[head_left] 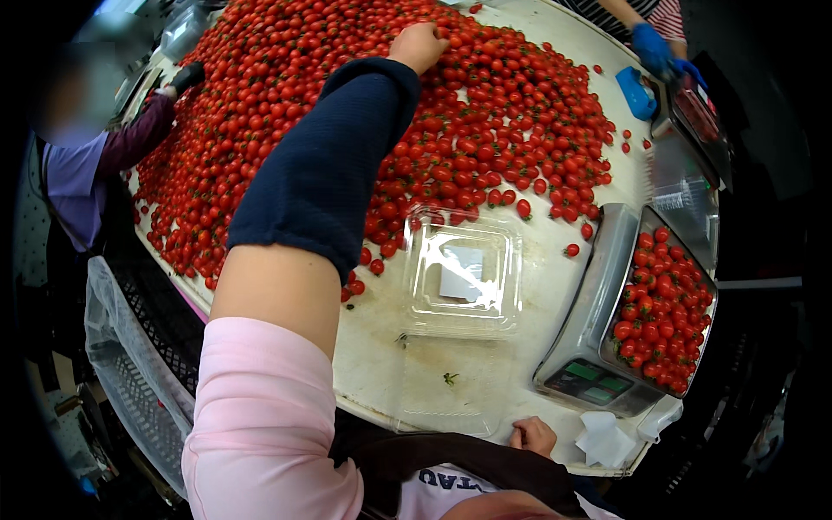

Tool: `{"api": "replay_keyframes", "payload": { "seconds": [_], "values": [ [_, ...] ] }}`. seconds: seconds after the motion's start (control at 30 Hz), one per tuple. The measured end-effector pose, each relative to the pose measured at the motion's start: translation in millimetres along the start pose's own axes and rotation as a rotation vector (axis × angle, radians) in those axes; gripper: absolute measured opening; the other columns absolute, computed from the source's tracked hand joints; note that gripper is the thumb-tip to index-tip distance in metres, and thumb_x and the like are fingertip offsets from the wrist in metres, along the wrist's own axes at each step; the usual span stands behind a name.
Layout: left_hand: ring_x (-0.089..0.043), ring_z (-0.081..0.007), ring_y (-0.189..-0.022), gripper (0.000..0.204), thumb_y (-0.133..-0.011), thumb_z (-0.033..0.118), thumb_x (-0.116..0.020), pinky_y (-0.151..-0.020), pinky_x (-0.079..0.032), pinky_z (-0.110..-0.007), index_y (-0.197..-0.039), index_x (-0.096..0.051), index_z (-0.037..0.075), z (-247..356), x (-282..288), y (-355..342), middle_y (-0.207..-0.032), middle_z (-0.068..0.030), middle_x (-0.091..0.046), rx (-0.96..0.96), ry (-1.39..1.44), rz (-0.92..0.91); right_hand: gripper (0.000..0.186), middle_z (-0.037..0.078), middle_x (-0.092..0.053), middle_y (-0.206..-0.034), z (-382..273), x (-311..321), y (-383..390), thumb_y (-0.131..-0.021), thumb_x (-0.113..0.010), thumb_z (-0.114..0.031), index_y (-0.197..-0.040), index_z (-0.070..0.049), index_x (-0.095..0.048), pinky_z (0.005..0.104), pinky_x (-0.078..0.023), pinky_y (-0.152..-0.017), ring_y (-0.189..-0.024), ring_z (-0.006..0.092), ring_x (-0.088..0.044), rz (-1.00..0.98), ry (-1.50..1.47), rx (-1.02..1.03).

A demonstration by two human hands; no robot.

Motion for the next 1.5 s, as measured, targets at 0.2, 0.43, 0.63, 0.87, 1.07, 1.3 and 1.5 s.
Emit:
{"api": "replay_keyframes", "payload": {
  "seconds": [0.2,0.43,0.63,0.87,1.07,1.3,1.5],
  "values": [
    [-0.070,-0.0346,-0.102,0.022,-0.097,0.013,-0.055,-0.082,-0.059,-0.047,-0.112,-0.070,0.009,31,-9,-1,-0.113,-0.0186,-0.069,-0.053,-0.443,-0.033,0.020,0.011,-0.056,-0.064,1,-2,1,-0.068,-0.068,0.006,-0.082,-0.007,-0.061,0.0376,-0.044,-0.048,-0.053,0.0288,-0.058,0.031,-0.020,0.016],
    [-0.070,-0.0356,-0.102,0.021,-0.095,0.017,-0.060,-0.083,-0.058,-0.049,-0.110,-0.072,0.007,29,-12,-3,-0.114,-0.0187,-0.070,-0.156,-0.463,-0.054,0.022,0.012,-0.055,-0.064,-2,4,-2,-0.066,-0.068,0.006,-0.083,-0.007,-0.062,0.0383,-0.044,-0.048,-0.054,0.0306,-0.058,0.033,-0.024,0.024],
    [-0.065,-0.0199,-0.077,0.021,-0.091,0.027,-0.067,-0.066,-0.052,-0.035,-0.094,-0.064,0.006,23,-1,37,-0.090,-0.0100,-0.070,0.532,1.008,-0.080,0.019,0.013,-0.056,-0.066,-1,6,-4,-0.068,-0.067,0.005,-0.083,-0.005,-0.062,0.0392,-0.045,-0.049,-0.055,0.0318,-0.059,0.022,-0.027,0.036],
    [-0.060,-0.0153,-0.077,0.022,-0.096,0.025,-0.062,-0.062,-0.047,-0.026,-0.110,-0.057,0.009,40,58,135,-0.094,-0.0061,-0.065,0.644,1.688,-0.155,0.017,0.013,-0.057,-0.068,-3,7,-7,-0.070,-0.067,0.005,-0.083,-0.005,-0.062,0.0403,-0.045,-0.051,-0.058,0.0327,-0.059,0.002,-0.061,0.012],
    [-0.057,-0.0123,-0.071,0.021,-0.100,0.031,-0.062,-0.058,-0.044,-0.025,-0.100,-0.061,0.010,54,99,227,-0.089,-0.0034,-0.064,0.832,1.460,-0.011,0.015,0.011,-0.056,-0.068,-8,10,-8,-0.072,-0.066,0.006,-0.082,-0.005,-0.062,0.0380,-0.044,-0.051,-0.056,0.0297,-0.058,0.048,-0.072,-0.013],
    [-0.053,-0.0049,-0.063,0.026,-0.097,0.034,-0.067,-0.052,-0.039,-0.021,-0.091,-0.067,0.008,156,49,197,-0.073,0.0038,-0.058,0.517,1.133,-0.450,0.014,0.009,-0.060,-0.072,-7,13,-7,-0.074,-0.065,0.003,-0.084,-0.007,-0.062,0.0374,-0.047,-0.055,-0.060,0.0292,-0.060,0.031,-0.057,-0.055],
    [-0.071,-0.0240,-0.082,0.026,-0.091,0.026,-0.068,-0.073,-0.056,-0.039,-0.109,-0.075,0.009,180,-51,105,-0.095,-0.0098,-0.075,0.127,0.348,-0.329,0.013,0.009,-0.061,-0.073,-5,16,-10,-0.074,-0.066,0.003,-0.083,-0.007,-0.063,0.0365,-0.047,-0.054,-0.060,0.0290,-0.061,0.035,-0.131,-0.078]
  ]
}}
Point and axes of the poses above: each hand's wrist, its own y-axis away from the middle knuckle, its own x-axis out of the back of the hand, z = x × y, the point moved 6 cm from there along -y, towards the middle knuckle
